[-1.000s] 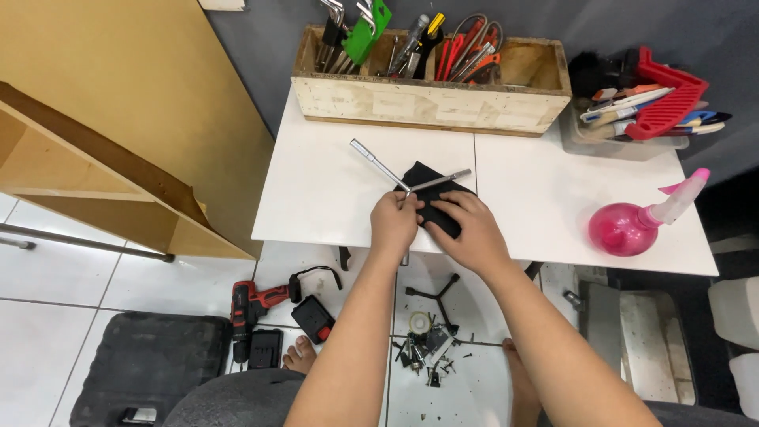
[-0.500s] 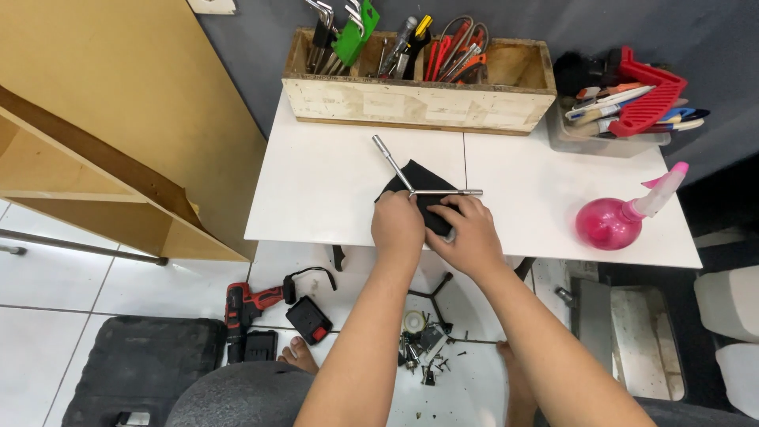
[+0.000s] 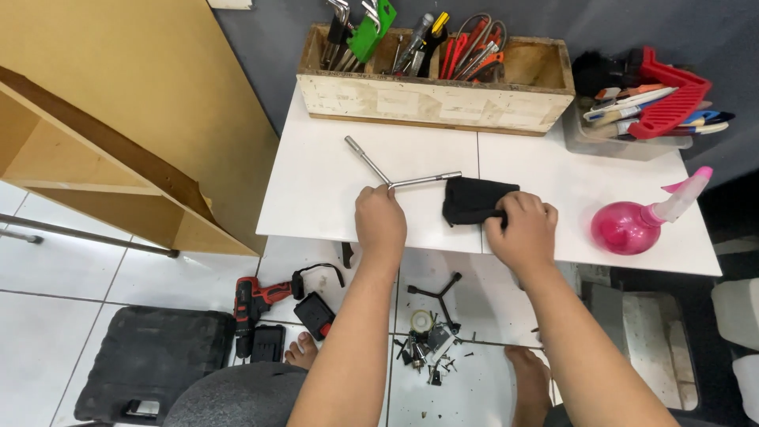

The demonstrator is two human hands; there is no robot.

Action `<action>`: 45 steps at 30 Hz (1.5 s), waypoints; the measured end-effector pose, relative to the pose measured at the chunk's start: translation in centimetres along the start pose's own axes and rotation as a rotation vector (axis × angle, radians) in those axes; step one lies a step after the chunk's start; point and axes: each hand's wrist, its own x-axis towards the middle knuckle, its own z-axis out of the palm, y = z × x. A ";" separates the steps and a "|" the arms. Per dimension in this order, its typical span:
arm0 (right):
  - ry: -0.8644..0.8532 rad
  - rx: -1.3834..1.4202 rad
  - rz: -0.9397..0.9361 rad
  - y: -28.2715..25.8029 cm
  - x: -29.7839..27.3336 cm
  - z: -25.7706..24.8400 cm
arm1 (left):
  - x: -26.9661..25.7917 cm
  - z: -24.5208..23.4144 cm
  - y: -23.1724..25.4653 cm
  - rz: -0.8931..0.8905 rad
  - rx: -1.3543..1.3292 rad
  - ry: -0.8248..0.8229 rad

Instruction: The person wipes various tools with a black cloth, including a wrench, pliers, scissors, a utility knife, and a T-handle hex key. They place the cleaned tools into a wooden organizer on the table and wipe the table surface.

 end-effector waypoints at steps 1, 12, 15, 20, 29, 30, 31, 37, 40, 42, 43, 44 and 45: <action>-0.002 0.000 -0.002 0.4 0.0 0.3 | 0.0 0.2 -0.2 -0.003 0.000 0.000; -0.057 0.050 0.110 0.3 -0.1 -0.3 | 0.8 1.7 -1.0 -0.023 -0.024 0.013; -0.042 0.073 0.150 0.5 0.0 -0.3 | 1.2 0.3 -0.5 -0.082 -0.073 -0.007; -0.045 0.097 0.187 0.9 0.5 -1.3 | 2.2 -0.7 -1.2 -0.080 -0.116 0.024; 0.119 0.216 0.042 -2.8 -0.9 -4.2 | 0.4 -2.1 0.5 0.241 -0.179 0.123; 0.273 0.310 -0.111 -3.5 -1.2 -4.3 | -0.3 -2.1 1.0 0.436 -0.261 0.178; 0.265 0.307 -0.104 -4.2 -2.0 -3.8 | -1.1 -1.5 0.7 0.432 -0.261 0.168; -0.015 0.924 -0.056 -4.6 -8.2 1.6 | -4.7 -2.1 -0.7 0.065 -0.412 -0.769; -0.193 0.793 0.061 -4.2 -9.6 3.3 | -5.7 0.9 -4.2 0.010 -0.068 -1.180; -0.566 0.697 0.309 -3.8 -10.5 4.7 | -6.8 5.9 -8.5 0.003 -0.087 -0.991; -0.577 0.696 0.318 -2.6 -11.4 6.7 | -7.8 7.4 -9.7 -0.006 -0.088 -1.002; -0.702 0.627 0.357 -1.5 -12.3 8.8 | -8.8 8.9 -11.0 -0.051 -0.077 -0.923; -0.833 0.555 0.400 -0.4 -13.8 10.7 | -10.4 10.3 -12.4 -0.102 -0.066 -0.850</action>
